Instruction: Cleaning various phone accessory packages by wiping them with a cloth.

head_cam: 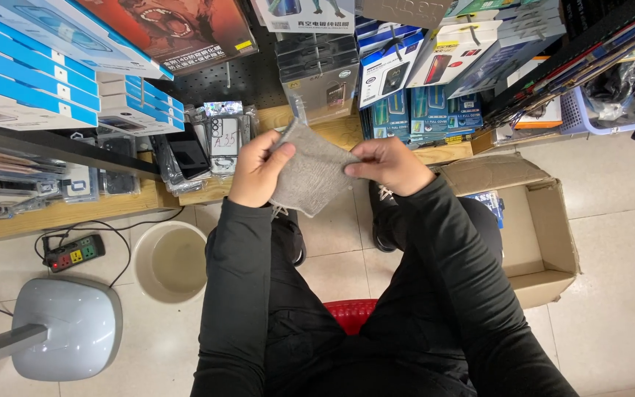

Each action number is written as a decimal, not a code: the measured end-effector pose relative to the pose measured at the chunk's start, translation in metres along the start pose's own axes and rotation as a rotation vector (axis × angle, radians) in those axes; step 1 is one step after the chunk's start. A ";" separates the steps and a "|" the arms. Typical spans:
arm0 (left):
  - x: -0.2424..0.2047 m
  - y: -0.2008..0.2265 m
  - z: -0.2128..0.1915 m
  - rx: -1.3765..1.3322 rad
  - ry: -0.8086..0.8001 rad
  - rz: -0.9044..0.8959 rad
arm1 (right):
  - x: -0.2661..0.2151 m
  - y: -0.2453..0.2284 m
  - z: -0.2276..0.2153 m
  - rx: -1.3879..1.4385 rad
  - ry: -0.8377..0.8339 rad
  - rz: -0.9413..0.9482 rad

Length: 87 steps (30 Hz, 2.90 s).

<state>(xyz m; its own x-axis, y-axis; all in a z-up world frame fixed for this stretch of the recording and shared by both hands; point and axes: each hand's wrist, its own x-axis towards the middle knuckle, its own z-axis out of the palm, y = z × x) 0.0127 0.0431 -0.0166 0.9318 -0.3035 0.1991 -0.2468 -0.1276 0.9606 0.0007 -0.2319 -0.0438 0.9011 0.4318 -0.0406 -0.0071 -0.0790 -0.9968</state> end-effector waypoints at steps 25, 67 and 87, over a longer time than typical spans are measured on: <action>0.008 0.053 0.061 -0.417 0.816 -0.146 | -0.007 0.004 0.131 0.628 -0.121 0.314; -0.001 0.014 0.008 0.058 -0.159 -0.075 | -0.021 -0.031 0.002 0.189 0.208 0.252; -0.002 -0.138 0.088 0.853 0.161 -0.924 | 0.004 0.010 -0.018 0.509 0.884 0.176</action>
<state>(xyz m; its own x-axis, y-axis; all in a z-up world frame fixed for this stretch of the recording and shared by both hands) 0.0210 -0.0217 -0.1665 0.8544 0.3340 -0.3980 0.4746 -0.8135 0.3362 0.0119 -0.2477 -0.0531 0.8646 -0.3796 -0.3292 -0.1669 0.4010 -0.9007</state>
